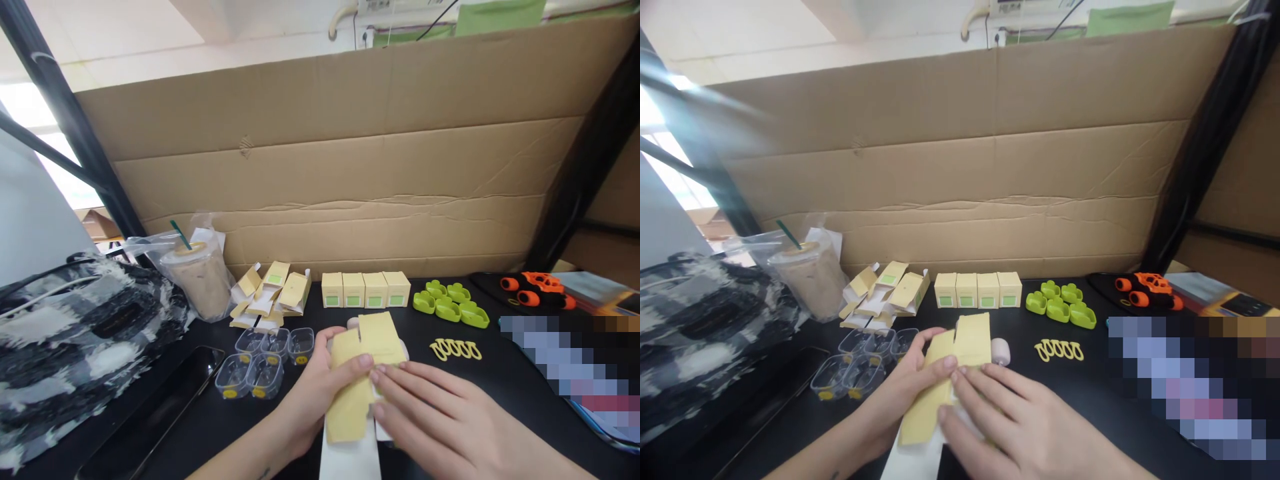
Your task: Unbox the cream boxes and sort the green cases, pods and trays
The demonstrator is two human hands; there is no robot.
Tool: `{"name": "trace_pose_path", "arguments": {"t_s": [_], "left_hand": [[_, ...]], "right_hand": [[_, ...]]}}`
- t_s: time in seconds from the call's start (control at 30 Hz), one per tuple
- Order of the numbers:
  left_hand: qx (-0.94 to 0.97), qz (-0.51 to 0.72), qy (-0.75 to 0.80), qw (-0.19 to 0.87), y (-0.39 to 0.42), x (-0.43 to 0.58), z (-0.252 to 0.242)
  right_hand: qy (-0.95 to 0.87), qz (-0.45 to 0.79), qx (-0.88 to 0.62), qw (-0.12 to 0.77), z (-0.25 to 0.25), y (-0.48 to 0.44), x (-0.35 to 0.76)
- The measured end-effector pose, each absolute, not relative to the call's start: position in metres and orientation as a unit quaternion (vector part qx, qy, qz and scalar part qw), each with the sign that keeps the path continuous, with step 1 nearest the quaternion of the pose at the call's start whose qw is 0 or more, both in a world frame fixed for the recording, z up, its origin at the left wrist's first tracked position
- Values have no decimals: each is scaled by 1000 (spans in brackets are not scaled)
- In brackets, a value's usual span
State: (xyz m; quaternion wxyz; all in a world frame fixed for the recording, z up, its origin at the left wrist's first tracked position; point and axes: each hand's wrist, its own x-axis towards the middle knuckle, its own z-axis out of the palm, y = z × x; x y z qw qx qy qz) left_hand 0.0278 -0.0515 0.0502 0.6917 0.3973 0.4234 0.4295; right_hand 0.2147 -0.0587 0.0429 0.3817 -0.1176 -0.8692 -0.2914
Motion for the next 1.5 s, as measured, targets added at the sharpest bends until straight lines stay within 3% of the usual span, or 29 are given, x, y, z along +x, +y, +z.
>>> {"name": "trace_pose_path", "arguments": {"t_s": [0.07,0.17,0.27,0.37,0.6,0.8,1.17,1.5], "left_hand": [[433,462,441,636,-44,20,52],[600,519,402,457,-40,3,63],[807,411,304,295,-50,-7,80],[884,307,311,164,-60,-1,90],[874,305,376,-40,-41,-24,101],[734,253,564,-283,6,-96,120],[716,133,617,-299,38,-119,87],[697,144,632,-307,46,-121,78]], "right_hand": [[-864,-296,-117,390,41,-57,223],[-846,-318,-167,395,44,-51,234],[-833,-339,-213,382,48,-42,238],[-831,-336,-221,384,47,-35,234],[-803,-287,-218,474,44,-34,229],[-799,-273,-198,497,47,-39,232],[-817,-270,-222,459,42,-40,233],[-826,-257,-205,458,43,-42,232]]}}
